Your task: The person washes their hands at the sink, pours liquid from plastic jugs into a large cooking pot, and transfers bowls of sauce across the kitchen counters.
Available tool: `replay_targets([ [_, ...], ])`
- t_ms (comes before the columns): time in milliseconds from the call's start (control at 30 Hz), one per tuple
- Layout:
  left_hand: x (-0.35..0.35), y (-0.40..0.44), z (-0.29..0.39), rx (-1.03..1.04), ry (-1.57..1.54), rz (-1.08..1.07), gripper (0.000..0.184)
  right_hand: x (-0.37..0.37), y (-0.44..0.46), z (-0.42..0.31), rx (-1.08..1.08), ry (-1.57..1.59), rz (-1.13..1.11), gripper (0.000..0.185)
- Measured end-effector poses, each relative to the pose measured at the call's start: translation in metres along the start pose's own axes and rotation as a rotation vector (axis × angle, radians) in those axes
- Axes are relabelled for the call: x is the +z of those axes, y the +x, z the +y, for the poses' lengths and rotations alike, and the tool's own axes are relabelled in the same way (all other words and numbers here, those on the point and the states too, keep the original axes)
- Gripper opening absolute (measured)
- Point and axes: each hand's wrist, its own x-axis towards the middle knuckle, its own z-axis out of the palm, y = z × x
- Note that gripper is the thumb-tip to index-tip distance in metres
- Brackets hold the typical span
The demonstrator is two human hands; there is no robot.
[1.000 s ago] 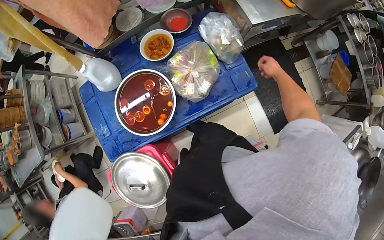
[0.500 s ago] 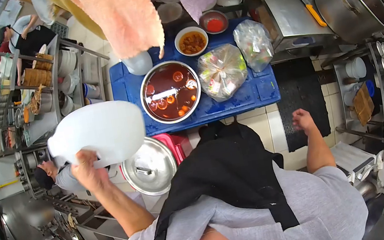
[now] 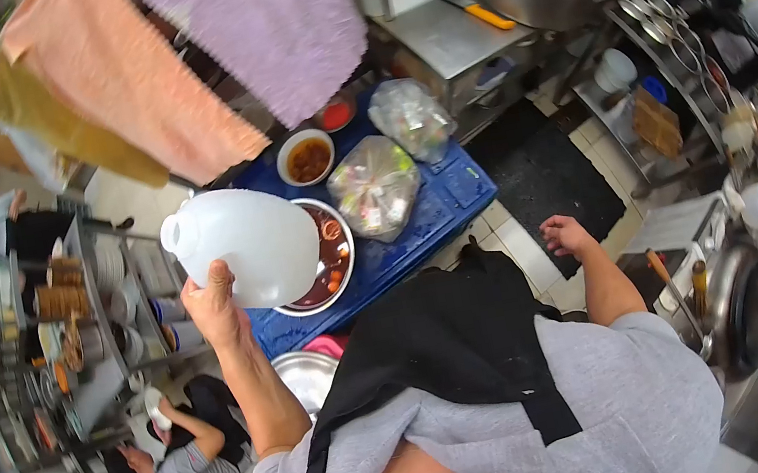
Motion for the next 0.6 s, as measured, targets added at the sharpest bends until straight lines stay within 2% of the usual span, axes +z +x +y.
replay_targets([
  [100,0.054,0.009,0.003,0.011,-0.014,-0.067,0.053,-0.026,0.010,0.034,0.057,0.049,0.041,0.018],
  [167,0.095,0.017,-0.002,0.013,0.044,-0.045,0.041,-0.047,0.018,0.050,0.075,0.086,0.060,0.018],
  [300,0.191,0.045,-0.035,0.061,0.018,-0.074,0.037,-0.101,0.029,0.076,0.050,0.234,0.078,0.017],
  [367,0.243,0.063,-0.052,0.022,-0.040,-0.086,0.039,-0.129,0.035,0.091,0.023,0.289,0.076,0.019],
  [500,0.358,0.099,-0.083,-0.011,-0.142,-0.075,0.029,-0.185,0.022,0.084,-0.014,0.436,0.149,0.020],
  [600,0.429,0.121,-0.110,-0.020,-0.164,-0.088,0.026,-0.223,0.012,0.066,-0.048,0.355,0.141,0.022],
])
